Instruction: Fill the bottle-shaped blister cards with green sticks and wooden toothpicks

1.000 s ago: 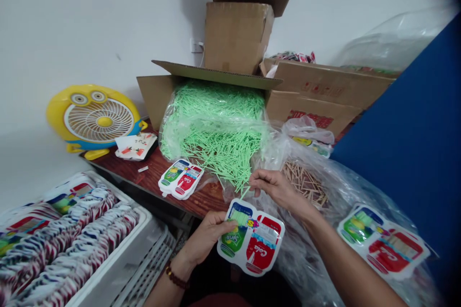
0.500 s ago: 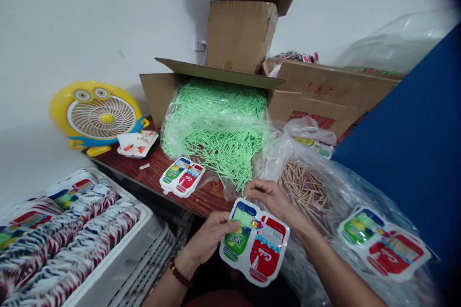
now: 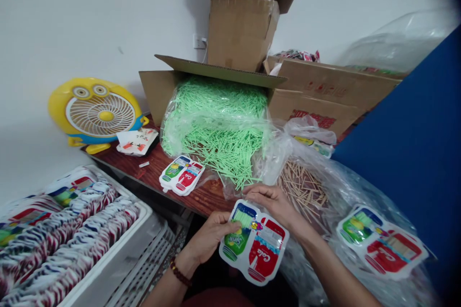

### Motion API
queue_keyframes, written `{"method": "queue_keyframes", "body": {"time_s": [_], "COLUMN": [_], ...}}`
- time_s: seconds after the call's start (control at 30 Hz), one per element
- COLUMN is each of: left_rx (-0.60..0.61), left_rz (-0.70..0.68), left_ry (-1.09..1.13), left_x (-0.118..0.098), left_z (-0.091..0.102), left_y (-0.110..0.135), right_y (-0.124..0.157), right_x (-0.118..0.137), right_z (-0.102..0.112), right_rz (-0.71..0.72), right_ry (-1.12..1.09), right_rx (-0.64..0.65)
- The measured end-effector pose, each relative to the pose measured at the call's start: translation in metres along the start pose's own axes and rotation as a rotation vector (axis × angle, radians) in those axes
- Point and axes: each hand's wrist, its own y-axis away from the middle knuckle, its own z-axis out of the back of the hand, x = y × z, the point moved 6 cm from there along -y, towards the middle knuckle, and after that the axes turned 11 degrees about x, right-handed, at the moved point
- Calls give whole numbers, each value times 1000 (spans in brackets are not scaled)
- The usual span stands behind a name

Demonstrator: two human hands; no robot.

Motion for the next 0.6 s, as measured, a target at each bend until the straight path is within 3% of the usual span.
{"method": "queue_keyframes", "body": {"time_s": [0.2, 0.6], "left_rx": [36, 41], "left_rz": [-2, 4], "left_ry": [-1, -22], "left_x": [2, 4], "left_z": [-1, -2], "left_y": [-1, -3], "right_y": [5, 8], "right_x": [-3, -16], "right_z": [-6, -14], "right_rz": [-45, -185], "right_ry": [-44, -205], "right_rx": [160, 267]}}
